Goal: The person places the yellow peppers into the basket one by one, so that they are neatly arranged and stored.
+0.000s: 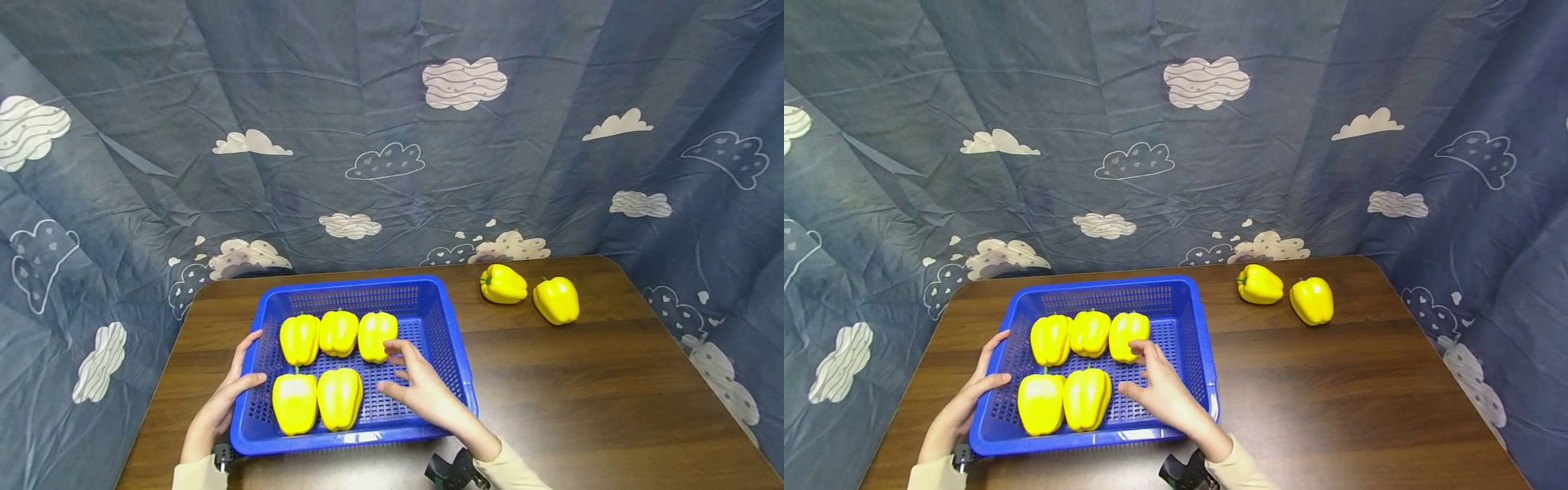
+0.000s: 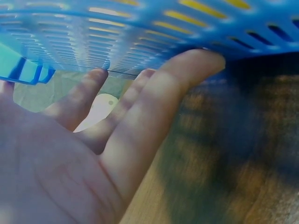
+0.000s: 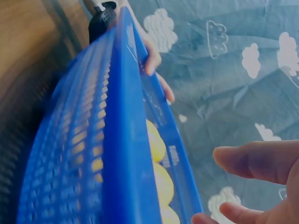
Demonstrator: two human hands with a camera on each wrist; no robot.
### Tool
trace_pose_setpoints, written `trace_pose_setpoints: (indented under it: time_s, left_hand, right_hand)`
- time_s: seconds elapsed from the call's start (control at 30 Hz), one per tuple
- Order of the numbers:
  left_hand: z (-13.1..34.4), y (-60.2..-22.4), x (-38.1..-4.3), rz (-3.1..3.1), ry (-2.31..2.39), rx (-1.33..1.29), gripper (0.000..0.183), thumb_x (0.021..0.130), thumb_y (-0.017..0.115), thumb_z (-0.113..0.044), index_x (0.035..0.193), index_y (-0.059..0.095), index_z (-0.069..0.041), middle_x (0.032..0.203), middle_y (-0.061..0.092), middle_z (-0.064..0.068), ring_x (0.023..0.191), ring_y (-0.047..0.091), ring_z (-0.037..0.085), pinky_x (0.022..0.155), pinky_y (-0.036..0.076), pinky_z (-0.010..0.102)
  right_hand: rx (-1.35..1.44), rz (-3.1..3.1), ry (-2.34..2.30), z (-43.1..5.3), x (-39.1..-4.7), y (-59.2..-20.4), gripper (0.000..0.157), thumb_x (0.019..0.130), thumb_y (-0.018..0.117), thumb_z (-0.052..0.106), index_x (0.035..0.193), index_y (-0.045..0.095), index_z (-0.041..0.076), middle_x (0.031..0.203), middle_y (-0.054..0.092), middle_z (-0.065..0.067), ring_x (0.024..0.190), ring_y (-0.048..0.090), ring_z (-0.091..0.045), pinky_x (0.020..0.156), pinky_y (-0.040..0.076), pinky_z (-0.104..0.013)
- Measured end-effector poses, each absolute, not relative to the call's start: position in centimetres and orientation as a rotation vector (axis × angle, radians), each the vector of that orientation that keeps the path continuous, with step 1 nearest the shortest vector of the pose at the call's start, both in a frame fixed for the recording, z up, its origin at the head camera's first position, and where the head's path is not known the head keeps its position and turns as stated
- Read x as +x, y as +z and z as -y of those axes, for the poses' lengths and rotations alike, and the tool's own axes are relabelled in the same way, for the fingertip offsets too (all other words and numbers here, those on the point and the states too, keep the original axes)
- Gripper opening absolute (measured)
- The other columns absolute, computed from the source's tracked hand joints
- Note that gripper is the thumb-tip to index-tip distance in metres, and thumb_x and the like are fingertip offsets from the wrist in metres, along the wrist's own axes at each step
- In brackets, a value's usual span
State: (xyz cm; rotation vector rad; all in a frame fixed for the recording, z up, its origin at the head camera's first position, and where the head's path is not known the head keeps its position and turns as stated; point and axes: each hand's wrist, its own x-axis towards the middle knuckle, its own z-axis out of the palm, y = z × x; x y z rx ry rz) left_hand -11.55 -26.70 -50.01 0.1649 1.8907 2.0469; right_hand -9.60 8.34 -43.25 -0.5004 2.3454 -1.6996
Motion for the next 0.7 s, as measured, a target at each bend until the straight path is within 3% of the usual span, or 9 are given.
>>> trace_pose_setpoints:
  time_s: [0.43,0.7]
  left_hand:
    - [26.7,-49.9,-11.6,-1.891,2.048,0.178,0.068,0.092,0.042,-0.012,0.147,0.01,-0.035,0.151,0.001,0.023,0.128,0.02,0.051,0.09,0.041,0.061]
    - [26.7,-49.9,-11.6,-1.891,2.056,0.164,0.068,0.092,0.043,-0.011,0.146,0.011,-0.036,0.152,0.002,0.022,0.128,0.021,0.048,0.09,0.041,0.055]
  right_hand:
    - [-0.421,-2.376,-1.813,-12.6,-10.4,-43.2,0.049,0.086,0.067,0.003,0.129,0.044,-0.005,0.131,0.048,-0.022,0.118,0.05,-0.04,0.094,0.045,-0.042]
    - [-0.384,-2.384,-1.875,-15.2,-10.9,-43.6,0.049,0.085,0.064,-0.004,0.129,0.042,-0.007,0.13,0.048,-0.025,0.117,0.05,-0.04,0.092,0.047,-0.034]
